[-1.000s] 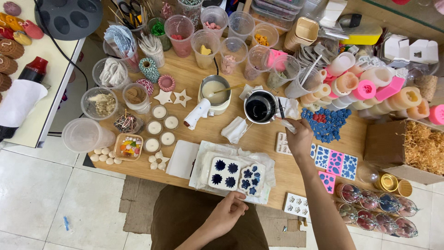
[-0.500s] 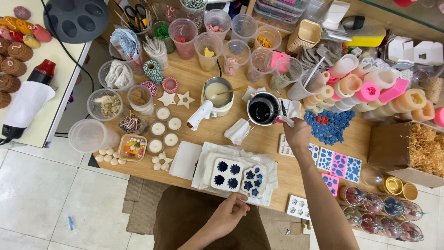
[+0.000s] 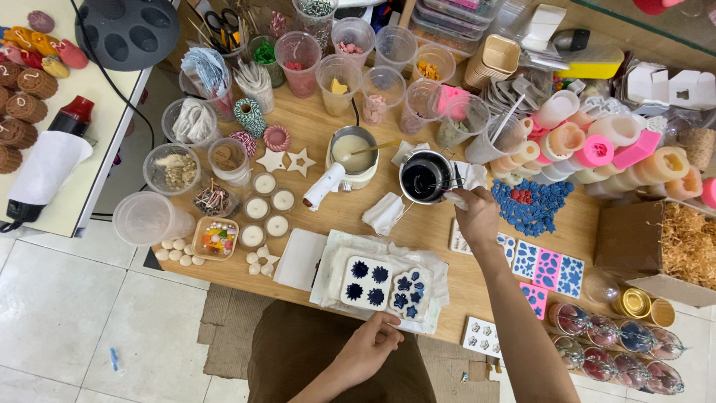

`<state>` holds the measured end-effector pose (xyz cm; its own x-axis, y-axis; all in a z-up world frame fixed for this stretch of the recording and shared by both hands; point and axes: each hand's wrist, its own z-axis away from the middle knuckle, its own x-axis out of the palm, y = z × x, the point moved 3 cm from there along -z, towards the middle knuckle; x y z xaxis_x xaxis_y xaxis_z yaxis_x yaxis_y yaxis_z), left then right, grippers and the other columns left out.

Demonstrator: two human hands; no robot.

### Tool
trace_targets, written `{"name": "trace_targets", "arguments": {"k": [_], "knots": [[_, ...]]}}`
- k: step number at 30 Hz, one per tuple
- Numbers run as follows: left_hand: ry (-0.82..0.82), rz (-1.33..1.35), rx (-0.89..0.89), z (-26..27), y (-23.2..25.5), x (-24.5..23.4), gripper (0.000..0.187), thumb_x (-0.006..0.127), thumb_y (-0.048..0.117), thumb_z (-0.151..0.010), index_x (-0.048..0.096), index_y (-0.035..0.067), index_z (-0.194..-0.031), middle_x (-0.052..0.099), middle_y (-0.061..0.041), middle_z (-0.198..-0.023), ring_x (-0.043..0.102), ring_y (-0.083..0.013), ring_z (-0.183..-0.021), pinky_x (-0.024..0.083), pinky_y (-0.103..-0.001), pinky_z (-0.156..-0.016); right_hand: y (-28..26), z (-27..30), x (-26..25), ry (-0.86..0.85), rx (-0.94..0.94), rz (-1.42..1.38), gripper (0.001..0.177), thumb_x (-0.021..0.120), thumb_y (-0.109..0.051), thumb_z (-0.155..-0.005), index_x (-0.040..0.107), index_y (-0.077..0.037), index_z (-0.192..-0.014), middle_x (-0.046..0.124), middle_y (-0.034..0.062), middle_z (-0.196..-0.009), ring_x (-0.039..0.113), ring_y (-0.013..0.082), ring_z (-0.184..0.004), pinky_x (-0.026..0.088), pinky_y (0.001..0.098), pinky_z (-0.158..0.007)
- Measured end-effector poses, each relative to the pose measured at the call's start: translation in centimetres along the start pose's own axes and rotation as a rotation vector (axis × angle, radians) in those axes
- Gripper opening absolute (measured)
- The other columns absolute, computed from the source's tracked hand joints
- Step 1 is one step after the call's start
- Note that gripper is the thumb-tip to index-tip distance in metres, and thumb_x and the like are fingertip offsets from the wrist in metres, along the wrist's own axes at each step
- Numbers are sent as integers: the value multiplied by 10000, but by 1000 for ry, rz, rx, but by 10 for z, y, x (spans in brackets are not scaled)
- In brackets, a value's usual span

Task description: The person cleans the edges of a white candle mold using a small pink tool, while holding a container of dark blue liquid.

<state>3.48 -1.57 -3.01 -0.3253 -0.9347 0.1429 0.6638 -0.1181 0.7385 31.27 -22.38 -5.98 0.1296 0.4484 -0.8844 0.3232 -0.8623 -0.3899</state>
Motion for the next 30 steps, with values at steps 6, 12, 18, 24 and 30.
{"name": "trace_targets", "arguments": {"k": [6,12,18,24,30], "knots": [[26,13,45,0,-1,1,320,548,226,-1020,526,59,-1292,703,-60,-1095,693,-135,-965,557,-288,-886,-2,14,-17,147,-11,-3,266,775,-72,-822,805,-75,-1087,704,166,-929,680,333,-821,541,405,-734],[24,20,57,-2,-5,1,311,537,215,-1028,528,52,-1293,702,-61,-1098,697,-136,-975,558,-288,-887,-12,72,-54,54,618,-506,294,817,-285,-904,783,-55,-1084,721,-1,-789,555,51,-668,417,263,-574],[50,58,137,-2,-8,0,301,544,165,-1008,548,42,-1283,716,-75,-1075,707,-150,-957,557,-296,-886,-106,173,-107,62,263,-251,296,787,-43,-810,791,-71,-1105,675,40,-866,621,126,-771,484,280,-688],[66,49,121,-5,-12,5,309,550,152,-996,550,48,-1288,718,-68,-1069,709,-148,-948,560,-297,-873,-143,200,-97,95,345,-344,229,775,-38,-820,772,-42,-1049,679,44,-843,654,114,-758,515,278,-702],[63,67,129,-1,-9,5,311,544,162,-1004,554,49,-1294,717,-73,-1066,709,-148,-951,562,-296,-875,-140,201,-85,17,737,-416,237,801,-201,-858,777,-5,-989,739,78,-771,581,88,-681,472,279,-602]]}}
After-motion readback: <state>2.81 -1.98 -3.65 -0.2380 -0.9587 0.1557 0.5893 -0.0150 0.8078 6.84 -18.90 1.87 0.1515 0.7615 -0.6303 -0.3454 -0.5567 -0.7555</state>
